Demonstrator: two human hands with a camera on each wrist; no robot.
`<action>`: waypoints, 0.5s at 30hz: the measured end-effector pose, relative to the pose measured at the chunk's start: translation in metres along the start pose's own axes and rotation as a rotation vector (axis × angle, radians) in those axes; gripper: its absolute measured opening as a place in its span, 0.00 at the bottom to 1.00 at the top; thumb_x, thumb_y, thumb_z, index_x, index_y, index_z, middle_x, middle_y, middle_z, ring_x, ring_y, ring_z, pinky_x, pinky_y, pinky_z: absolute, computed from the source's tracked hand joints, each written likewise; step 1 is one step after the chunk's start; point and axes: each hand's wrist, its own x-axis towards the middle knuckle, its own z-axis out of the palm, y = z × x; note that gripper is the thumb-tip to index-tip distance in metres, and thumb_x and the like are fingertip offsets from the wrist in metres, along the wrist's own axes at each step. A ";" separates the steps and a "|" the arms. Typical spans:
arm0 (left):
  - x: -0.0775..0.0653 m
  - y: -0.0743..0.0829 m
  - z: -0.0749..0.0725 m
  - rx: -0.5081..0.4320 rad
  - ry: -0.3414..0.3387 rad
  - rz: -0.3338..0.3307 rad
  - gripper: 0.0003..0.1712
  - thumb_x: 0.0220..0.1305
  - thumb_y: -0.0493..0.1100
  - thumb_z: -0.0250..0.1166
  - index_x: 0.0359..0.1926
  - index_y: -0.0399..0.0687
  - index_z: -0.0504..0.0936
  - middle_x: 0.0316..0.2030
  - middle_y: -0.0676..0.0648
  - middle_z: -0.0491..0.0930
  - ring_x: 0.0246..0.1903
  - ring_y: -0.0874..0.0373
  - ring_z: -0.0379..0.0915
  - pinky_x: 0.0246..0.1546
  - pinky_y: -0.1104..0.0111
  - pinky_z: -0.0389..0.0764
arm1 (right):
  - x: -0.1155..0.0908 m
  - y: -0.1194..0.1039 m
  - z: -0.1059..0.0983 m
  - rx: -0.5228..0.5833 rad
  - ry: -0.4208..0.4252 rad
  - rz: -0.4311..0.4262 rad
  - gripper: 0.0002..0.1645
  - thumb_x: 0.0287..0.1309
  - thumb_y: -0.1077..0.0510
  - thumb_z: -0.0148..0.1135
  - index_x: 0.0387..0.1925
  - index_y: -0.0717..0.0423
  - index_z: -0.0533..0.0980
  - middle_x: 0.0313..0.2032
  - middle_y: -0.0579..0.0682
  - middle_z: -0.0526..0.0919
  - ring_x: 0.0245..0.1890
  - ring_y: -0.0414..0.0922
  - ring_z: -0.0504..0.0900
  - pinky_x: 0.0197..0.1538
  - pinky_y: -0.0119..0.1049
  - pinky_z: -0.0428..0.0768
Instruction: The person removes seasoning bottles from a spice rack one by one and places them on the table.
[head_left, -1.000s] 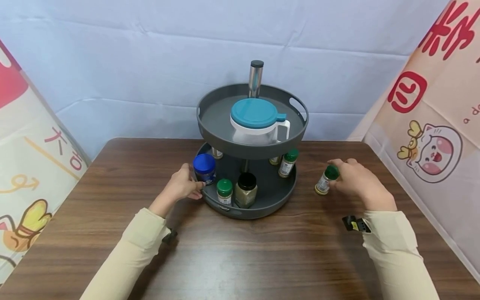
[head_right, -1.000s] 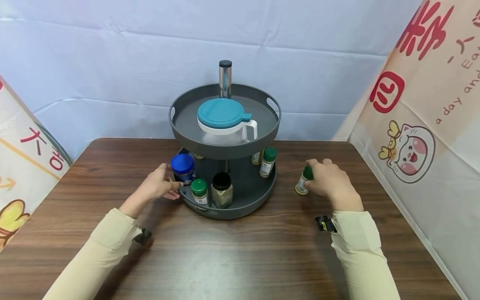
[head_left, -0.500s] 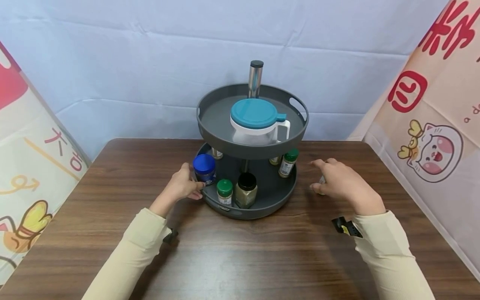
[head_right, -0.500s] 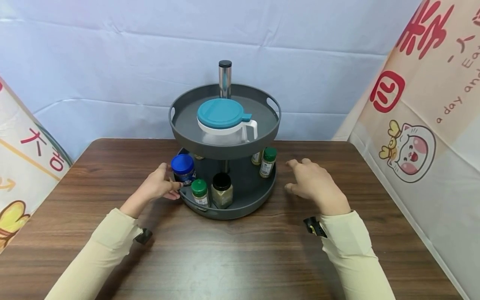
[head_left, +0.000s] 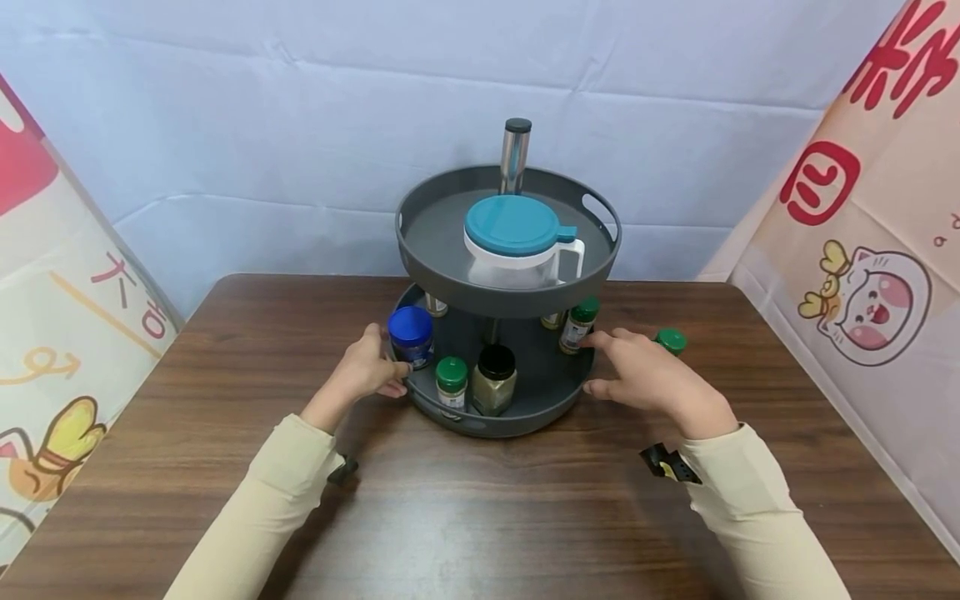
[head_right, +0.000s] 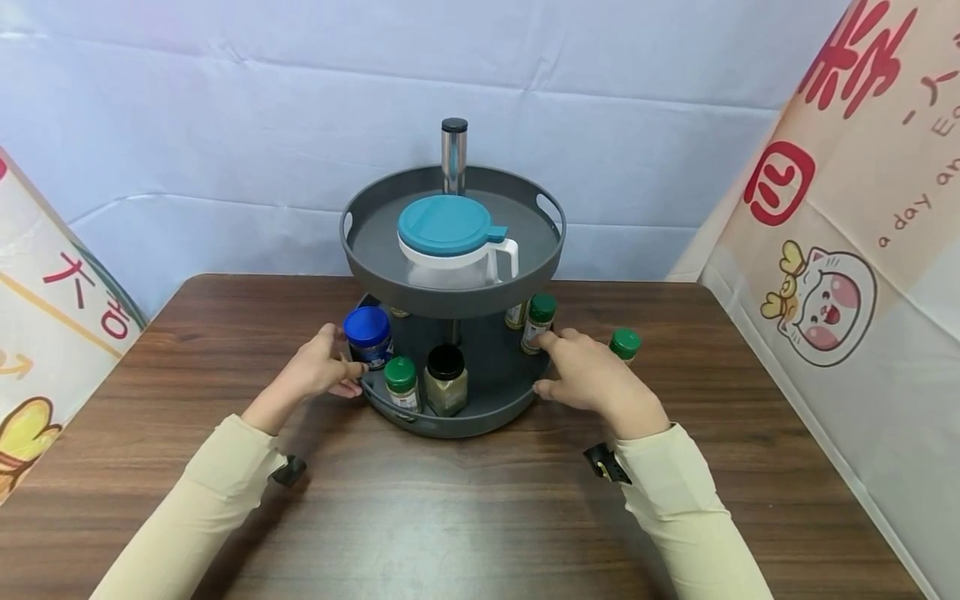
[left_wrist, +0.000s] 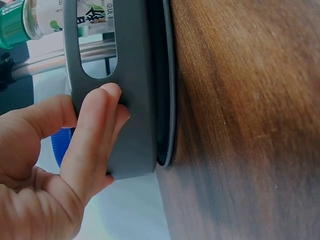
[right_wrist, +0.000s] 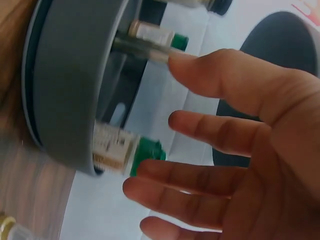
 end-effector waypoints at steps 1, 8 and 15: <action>0.000 0.000 0.000 -0.001 0.000 -0.001 0.39 0.54 0.31 0.62 0.61 0.32 0.50 0.28 0.34 0.74 0.19 0.51 0.78 0.23 0.58 0.82 | 0.001 -0.002 0.001 -0.001 0.008 -0.020 0.34 0.50 0.53 0.65 0.58 0.61 0.67 0.51 0.65 0.72 0.47 0.58 0.72 0.45 0.54 0.75; 0.001 0.000 0.000 -0.004 0.003 -0.015 0.39 0.54 0.31 0.62 0.62 0.32 0.49 0.28 0.34 0.73 0.19 0.51 0.78 0.24 0.59 0.82 | 0.008 -0.015 0.007 0.017 0.036 -0.092 0.33 0.50 0.53 0.65 0.57 0.60 0.68 0.52 0.63 0.72 0.47 0.55 0.73 0.44 0.52 0.76; 0.002 0.000 0.001 -0.013 0.003 -0.022 0.39 0.54 0.31 0.62 0.62 0.33 0.49 0.28 0.34 0.73 0.20 0.50 0.78 0.24 0.59 0.82 | 0.017 -0.029 0.014 0.040 0.037 -0.155 0.34 0.50 0.53 0.65 0.58 0.61 0.67 0.53 0.63 0.72 0.49 0.55 0.72 0.47 0.52 0.75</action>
